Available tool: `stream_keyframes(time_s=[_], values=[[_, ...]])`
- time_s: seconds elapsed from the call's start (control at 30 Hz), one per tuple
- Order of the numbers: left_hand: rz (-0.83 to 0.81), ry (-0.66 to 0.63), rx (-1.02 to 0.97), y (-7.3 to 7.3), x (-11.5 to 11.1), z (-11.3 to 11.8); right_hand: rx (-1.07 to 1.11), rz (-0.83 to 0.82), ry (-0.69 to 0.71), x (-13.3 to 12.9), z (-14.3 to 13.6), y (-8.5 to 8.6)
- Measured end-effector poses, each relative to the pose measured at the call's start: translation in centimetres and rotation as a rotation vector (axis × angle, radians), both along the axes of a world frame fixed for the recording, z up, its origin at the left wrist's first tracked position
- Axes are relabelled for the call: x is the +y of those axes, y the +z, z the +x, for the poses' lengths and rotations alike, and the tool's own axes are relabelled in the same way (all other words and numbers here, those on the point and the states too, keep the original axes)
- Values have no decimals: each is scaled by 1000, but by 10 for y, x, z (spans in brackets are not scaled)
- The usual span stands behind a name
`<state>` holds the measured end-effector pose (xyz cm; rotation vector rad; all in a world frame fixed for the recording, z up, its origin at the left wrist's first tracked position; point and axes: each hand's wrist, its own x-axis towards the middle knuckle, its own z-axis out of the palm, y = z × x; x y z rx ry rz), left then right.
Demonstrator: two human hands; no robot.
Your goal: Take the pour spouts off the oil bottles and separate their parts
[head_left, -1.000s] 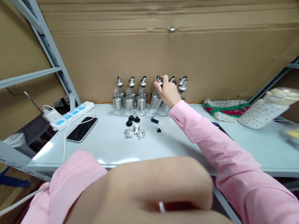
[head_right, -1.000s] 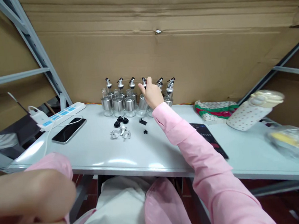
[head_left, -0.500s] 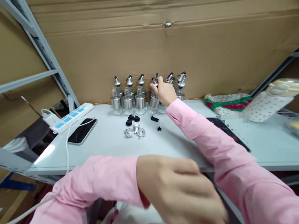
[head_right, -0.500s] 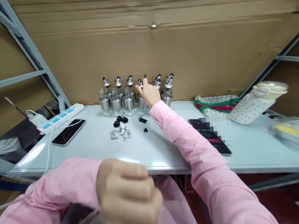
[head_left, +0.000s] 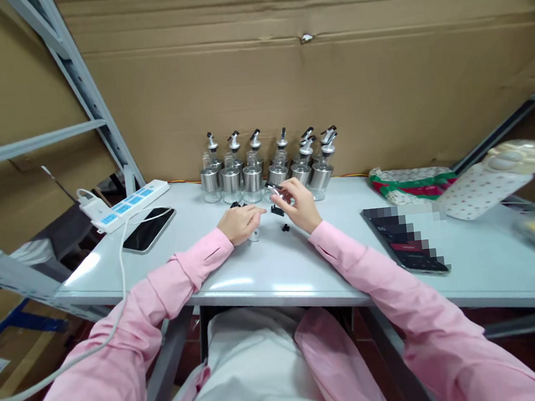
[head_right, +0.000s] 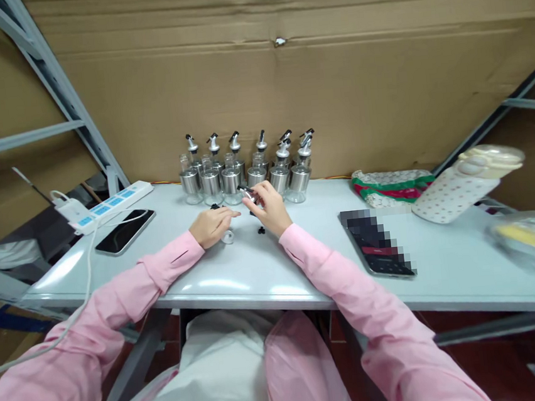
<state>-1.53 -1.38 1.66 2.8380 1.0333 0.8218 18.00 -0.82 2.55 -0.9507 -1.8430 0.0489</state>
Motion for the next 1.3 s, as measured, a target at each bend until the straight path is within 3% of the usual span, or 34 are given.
stream_keyframes(time_s=[0.2,0.4,0.6,0.83,1.07,1.2,1.3], values=[[-70,35,-13,0,-7,6,21,-19,91,-11,-11,-2],[-8,92,-75,-4,-6,9,55,-85,159,-15,-16,-9],[49,69,-35,-2,-10,11,-128,20,171,-14,-8,-6],[48,43,-49,-1,-12,9,-224,33,267,-13,-5,-4],[85,30,-13,-1,-11,13,-313,125,109,-11,-7,-6],[141,-6,20,1,-6,7,-139,125,-18,-14,-3,1],[125,62,-51,1,1,0,-77,127,-93,-11,5,8]])
